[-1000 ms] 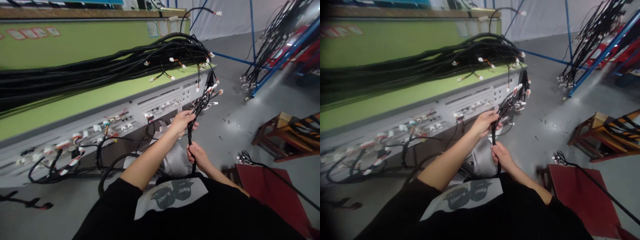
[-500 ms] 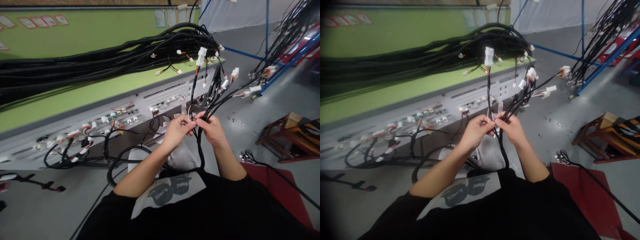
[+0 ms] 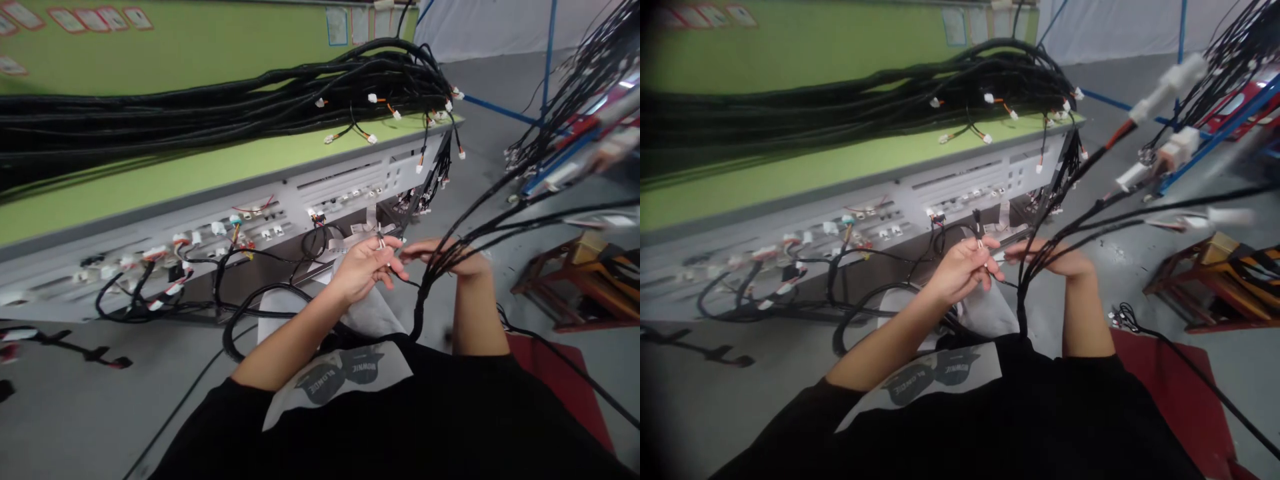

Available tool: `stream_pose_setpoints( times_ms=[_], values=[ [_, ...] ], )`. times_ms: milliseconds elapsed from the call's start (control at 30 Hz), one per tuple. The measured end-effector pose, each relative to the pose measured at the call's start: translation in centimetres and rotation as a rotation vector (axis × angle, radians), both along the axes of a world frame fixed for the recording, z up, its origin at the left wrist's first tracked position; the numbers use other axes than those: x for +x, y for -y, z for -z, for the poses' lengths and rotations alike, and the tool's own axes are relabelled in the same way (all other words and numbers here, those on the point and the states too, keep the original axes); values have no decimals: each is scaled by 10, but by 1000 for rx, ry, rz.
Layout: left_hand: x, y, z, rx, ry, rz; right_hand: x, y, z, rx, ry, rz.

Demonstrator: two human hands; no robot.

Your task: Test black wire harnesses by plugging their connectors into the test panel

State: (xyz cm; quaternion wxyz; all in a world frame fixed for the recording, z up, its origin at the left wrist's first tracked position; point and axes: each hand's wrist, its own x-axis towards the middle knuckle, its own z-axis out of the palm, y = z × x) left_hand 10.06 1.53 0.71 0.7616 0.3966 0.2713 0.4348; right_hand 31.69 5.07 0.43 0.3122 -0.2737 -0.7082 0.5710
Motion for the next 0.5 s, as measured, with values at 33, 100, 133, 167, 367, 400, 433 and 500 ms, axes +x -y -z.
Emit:
stream_pose_setpoints(
  times_ms=[33,100,133,167,367,400,433,500],
  values=[
    [1,1,-2,24,-58,8,-7,-3,-4,46,29,34],
    [3,2,-7,57,-185,-19,-27,-7,-9,95,-1,120],
    [5,3,-9,67,-253,-41,-37,-7,-11,89,-26,145],
    [6,3,-10,75,-320,-62,-46,-7,-12,69,-41,156],
    [-3,5,-13,103,-543,-83,-58,1,-9,-2,-14,237],
    [-7,3,-13,112,-532,-92,-57,2,-9,-4,-22,254],
    [-11,1,-14,118,-503,-118,-57,4,-9,-5,-27,271],
    [-18,-5,-16,110,-401,-210,-58,9,-9,-3,-27,294]
  ],
)
